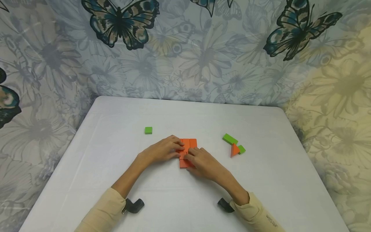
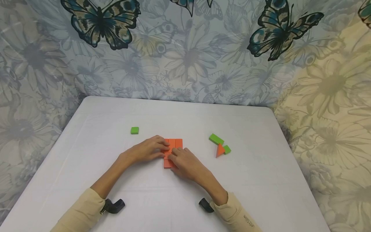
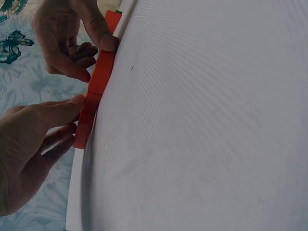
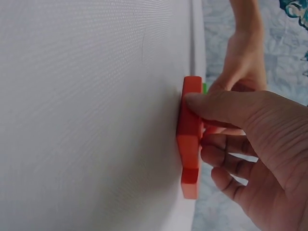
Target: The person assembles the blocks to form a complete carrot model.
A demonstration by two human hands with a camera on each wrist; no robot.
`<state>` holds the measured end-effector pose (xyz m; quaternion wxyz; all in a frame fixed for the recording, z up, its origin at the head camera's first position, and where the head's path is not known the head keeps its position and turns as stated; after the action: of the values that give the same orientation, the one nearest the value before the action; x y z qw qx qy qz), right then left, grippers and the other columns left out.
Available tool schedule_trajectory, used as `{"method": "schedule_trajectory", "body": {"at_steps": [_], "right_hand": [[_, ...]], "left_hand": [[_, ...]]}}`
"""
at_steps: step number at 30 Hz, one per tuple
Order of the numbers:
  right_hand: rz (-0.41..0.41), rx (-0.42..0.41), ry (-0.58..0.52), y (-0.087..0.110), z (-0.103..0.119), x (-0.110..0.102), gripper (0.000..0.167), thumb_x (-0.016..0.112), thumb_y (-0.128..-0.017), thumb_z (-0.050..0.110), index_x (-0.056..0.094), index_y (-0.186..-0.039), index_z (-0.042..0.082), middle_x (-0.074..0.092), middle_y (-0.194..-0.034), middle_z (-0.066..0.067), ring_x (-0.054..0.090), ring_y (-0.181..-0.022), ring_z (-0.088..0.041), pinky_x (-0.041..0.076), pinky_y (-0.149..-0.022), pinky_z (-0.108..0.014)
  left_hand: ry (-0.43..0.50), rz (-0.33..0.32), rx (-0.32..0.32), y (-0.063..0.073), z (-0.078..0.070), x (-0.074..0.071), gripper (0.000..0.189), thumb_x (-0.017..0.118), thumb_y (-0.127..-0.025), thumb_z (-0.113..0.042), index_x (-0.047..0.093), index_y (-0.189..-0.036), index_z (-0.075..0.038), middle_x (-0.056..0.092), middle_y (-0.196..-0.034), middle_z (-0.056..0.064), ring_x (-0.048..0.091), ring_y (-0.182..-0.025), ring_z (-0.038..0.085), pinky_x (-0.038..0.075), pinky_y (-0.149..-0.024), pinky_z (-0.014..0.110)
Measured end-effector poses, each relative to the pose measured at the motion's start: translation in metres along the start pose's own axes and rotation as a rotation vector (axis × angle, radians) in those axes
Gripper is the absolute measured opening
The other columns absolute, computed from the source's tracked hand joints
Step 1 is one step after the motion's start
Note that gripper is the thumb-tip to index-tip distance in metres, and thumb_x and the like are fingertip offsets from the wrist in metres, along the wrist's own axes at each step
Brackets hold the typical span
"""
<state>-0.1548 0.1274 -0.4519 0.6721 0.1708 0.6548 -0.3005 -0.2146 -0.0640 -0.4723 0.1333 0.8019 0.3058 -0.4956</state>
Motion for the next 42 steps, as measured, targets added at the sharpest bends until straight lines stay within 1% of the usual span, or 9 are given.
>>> {"method": "schedule_trajectory", "body": {"at_steps": [5, 11, 22, 27, 31, 34, 37, 39, 42], "right_hand": [[-0.016, 0.015, -0.002, 0.002, -0.003, -0.002, 0.036, 0.090, -0.083, 0.030, 0.076, -0.109, 0.009, 0.065, -0.098, -0.001, 0.056, -0.086, -0.014, 0.052, -0.077, -0.029], [0.023, 0.058, -0.001, 0.006, -0.008, -0.002, 0.038, 0.091, -0.082, 0.033, 0.078, -0.108, 0.008, 0.064, -0.101, 0.000, 0.053, -0.086, -0.013, 0.051, -0.076, -0.026], [0.031, 0.051, -0.045, 0.004, -0.007, -0.003, 0.038, 0.092, -0.081, 0.028, 0.079, -0.109, 0.004, 0.064, -0.107, -0.004, 0.055, -0.089, -0.016, 0.051, -0.077, -0.025], [0.050, 0.060, -0.036, 0.005, -0.008, -0.003, 0.039, 0.091, -0.082, 0.029, 0.078, -0.111, 0.006, 0.064, -0.107, -0.003, 0.054, -0.090, -0.016, 0.051, -0.077, -0.026], [0.038, 0.075, -0.038, 0.007, -0.010, -0.006, 0.041, 0.090, -0.083, 0.030, 0.077, -0.115, 0.007, 0.065, -0.107, -0.003, 0.056, -0.091, -0.016, 0.053, -0.077, -0.027], [0.019, 0.114, -0.063, 0.011, -0.017, -0.014, 0.041, 0.089, -0.085, 0.026, 0.075, -0.119, 0.008, 0.066, -0.109, -0.004, 0.059, -0.094, -0.017, 0.057, -0.079, -0.030], [-0.009, 0.163, -0.068, 0.020, -0.031, -0.026, 0.042, 0.088, -0.085, 0.019, 0.074, -0.123, 0.006, 0.068, -0.112, -0.007, 0.062, -0.098, -0.020, 0.060, -0.083, -0.033], [-0.028, 0.203, -0.048, 0.030, -0.045, -0.036, 0.042, 0.087, -0.084, 0.011, 0.073, -0.123, 0.004, 0.069, -0.113, -0.010, 0.065, -0.099, -0.023, 0.062, -0.085, -0.036], [-0.039, 0.273, 0.033, 0.050, -0.066, -0.047, 0.040, 0.084, -0.082, -0.001, 0.073, -0.120, -0.001, 0.069, -0.115, -0.015, 0.068, -0.100, -0.030, 0.061, -0.083, -0.043]], "left_hand": [[0.000, 0.000, -0.002, 0.000, -0.001, 0.000, 0.036, 0.073, -0.099, -0.023, 0.073, -0.132, -0.008, 0.070, -0.137, 0.007, 0.058, -0.134, 0.025, 0.049, -0.118, 0.040], [0.012, -0.002, -0.008, 0.000, -0.003, -0.001, 0.036, 0.074, -0.099, -0.024, 0.074, -0.131, -0.007, 0.070, -0.135, 0.008, 0.058, -0.133, 0.025, 0.049, -0.117, 0.040], [0.001, -0.032, 0.003, 0.000, -0.004, -0.002, 0.034, 0.075, -0.097, -0.023, 0.076, -0.127, -0.006, 0.072, -0.131, 0.008, 0.059, -0.130, 0.025, 0.051, -0.115, 0.039], [0.004, -0.031, -0.002, 0.000, -0.004, -0.001, 0.034, 0.075, -0.097, -0.022, 0.076, -0.127, -0.006, 0.071, -0.131, 0.008, 0.059, -0.130, 0.025, 0.051, -0.115, 0.040], [-0.006, -0.034, -0.001, 0.000, -0.004, 0.001, 0.033, 0.074, -0.098, -0.022, 0.075, -0.127, -0.006, 0.071, -0.132, 0.008, 0.059, -0.130, 0.025, 0.051, -0.115, 0.040], [-0.012, -0.036, -0.002, 0.001, -0.005, 0.001, 0.031, 0.072, -0.100, -0.021, 0.075, -0.127, -0.006, 0.071, -0.132, 0.008, 0.060, -0.131, 0.025, 0.051, -0.115, 0.040], [-0.019, -0.036, -0.005, 0.001, -0.006, 0.001, 0.030, 0.070, -0.101, -0.021, 0.075, -0.127, -0.006, 0.071, -0.133, 0.008, 0.059, -0.131, 0.025, 0.051, -0.116, 0.039], [-0.023, -0.037, -0.006, 0.002, -0.006, 0.001, 0.029, 0.070, -0.101, -0.020, 0.075, -0.127, -0.006, 0.071, -0.134, 0.009, 0.059, -0.132, 0.025, 0.051, -0.116, 0.039], [-0.028, -0.032, -0.009, 0.003, -0.007, 0.001, 0.029, 0.069, -0.102, -0.019, 0.075, -0.127, -0.006, 0.070, -0.134, 0.009, 0.059, -0.133, 0.026, 0.051, -0.116, 0.038]]}}
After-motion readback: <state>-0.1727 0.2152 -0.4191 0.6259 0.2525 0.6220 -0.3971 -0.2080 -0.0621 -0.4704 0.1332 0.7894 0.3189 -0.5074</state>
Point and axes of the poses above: each hand's wrist, its own y-axis away from the middle knuckle, its own x-axis out of the palm, z = x × y, the point moved 3 cm from there along -y, towards the middle knuckle
